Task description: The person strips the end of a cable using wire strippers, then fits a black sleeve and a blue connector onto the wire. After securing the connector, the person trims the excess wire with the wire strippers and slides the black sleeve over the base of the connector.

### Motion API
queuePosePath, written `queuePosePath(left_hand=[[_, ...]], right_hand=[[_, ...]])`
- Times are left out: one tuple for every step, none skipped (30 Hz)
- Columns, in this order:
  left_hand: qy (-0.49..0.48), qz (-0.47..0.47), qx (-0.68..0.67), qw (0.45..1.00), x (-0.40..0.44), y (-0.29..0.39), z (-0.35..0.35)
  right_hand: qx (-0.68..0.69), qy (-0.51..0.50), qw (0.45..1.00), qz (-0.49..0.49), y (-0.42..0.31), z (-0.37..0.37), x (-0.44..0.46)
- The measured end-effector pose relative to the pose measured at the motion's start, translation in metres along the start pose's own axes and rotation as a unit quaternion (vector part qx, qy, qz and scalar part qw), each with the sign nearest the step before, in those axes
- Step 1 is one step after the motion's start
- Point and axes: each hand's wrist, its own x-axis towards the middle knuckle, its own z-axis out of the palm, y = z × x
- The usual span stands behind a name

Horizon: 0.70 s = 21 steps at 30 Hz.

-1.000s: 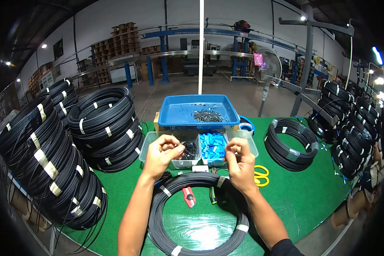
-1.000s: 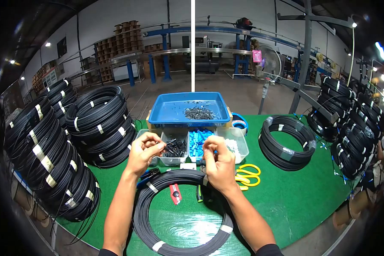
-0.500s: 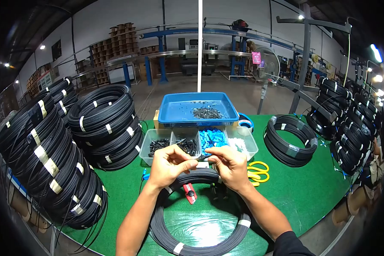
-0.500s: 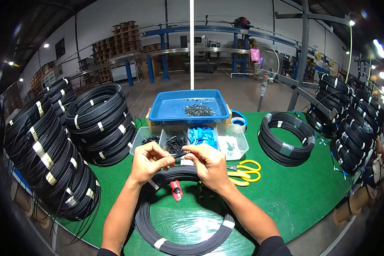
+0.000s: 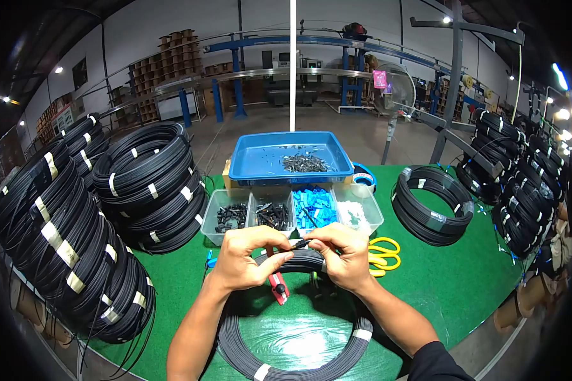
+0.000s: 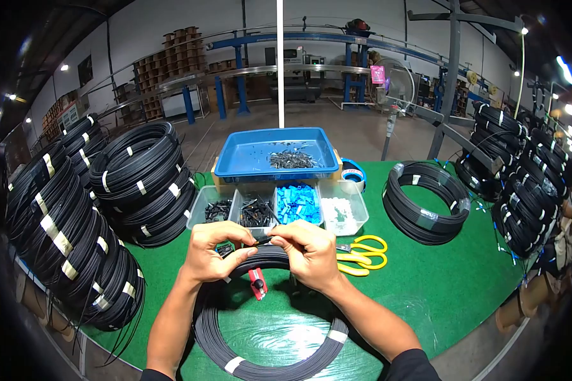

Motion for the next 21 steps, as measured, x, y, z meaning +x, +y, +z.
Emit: queuePosePath(left_hand=[[-0.005,0.007,-0.003,1.000,0.000,0.000,0.001],[-0.002,0.039,-0.001,0.999,-0.001,-0.007,0.001],[-0.004,0.037,-0.001,0.999,-0.001,-0.008,0.002],[0.004,0.047,-0.001,0.999,0.000,-0.008,0.002],[0.011,0.057,0.000,0.998,0.000,-0.007,0.002],[0.010,0.059,0.004,0.998,0.001,-0.004,0.002],[0.010,0.059,0.005,0.998,0.001,-0.001,0.001],[0.009,0.044,0.003,0.999,0.001,0.001,0.000],[0.009,0.030,0.001,1.000,0.001,0.003,-0.001],[0.010,0.030,0.003,0.999,0.001,0.006,-0.001],[0.017,0.015,-0.006,1.000,0.001,0.008,-0.001],[0.025,0.000,-0.015,1.000,0.001,0.010,0.000],[0.025,0.000,-0.015,1.000,0.002,0.009,-0.002],[0.009,0.036,0.006,0.999,0.003,0.006,-0.004],[-0.007,0.071,0.026,0.997,0.003,0.004,-0.005],[-0.006,0.072,0.026,0.997,0.003,0.003,-0.005],[-0.007,0.072,0.024,0.997,0.003,0.001,-0.005],[-0.008,0.073,0.022,0.997,0.003,0.001,-0.005],[-0.008,0.073,0.022,0.997,0.003,0.001,-0.006],[-0.019,0.062,0.011,0.998,0.003,0.002,-0.007],[-0.029,0.050,0.000,0.998,0.003,0.002,-0.008]], right_hand=[[0.001,0.000,1.000,0.003,0.000,0.000,0.000],[-0.002,-0.003,1.000,-0.002,0.001,-0.001,0.000],[-0.005,-0.006,1.000,-0.008,0.001,-0.002,0.000],[-0.007,-0.012,1.000,-0.005,0.001,-0.003,0.000],[-0.008,-0.011,1.000,-0.004,0.000,-0.003,0.000],[-0.004,-0.011,1.000,0.001,0.000,-0.004,-0.001],[0.001,-0.011,1.000,0.007,-0.001,-0.003,-0.001],[0.002,-0.011,1.000,0.006,-0.001,-0.003,-0.001],[0.009,-0.011,1.000,0.002,-0.001,-0.003,0.000],[0.016,-0.011,1.000,-0.001,-0.001,-0.003,0.001],[0.016,-0.011,1.000,-0.002,-0.002,-0.003,0.001],[0.015,-0.015,1.000,0.001,-0.003,-0.003,0.001],[0.013,-0.019,1.000,0.004,-0.004,-0.003,0.001],[0.012,-0.020,1.000,0.004,-0.004,-0.003,0.000],[0.010,-0.020,1.000,0.003,-0.003,-0.003,0.000],[0.007,-0.019,1.000,0.002,-0.003,-0.003,0.000],[0.006,-0.019,1.000,0.001,-0.002,-0.003,0.000],[0.008,-0.021,1.000,-0.005,-0.002,-0.002,0.000],[0.010,-0.022,1.000,-0.010,-0.002,-0.002,-0.001],[0.010,-0.022,1.000,-0.010,-0.003,-0.002,-0.001],[0.008,-0.024,1.000,-0.012,-0.003,-0.002,-0.001]])
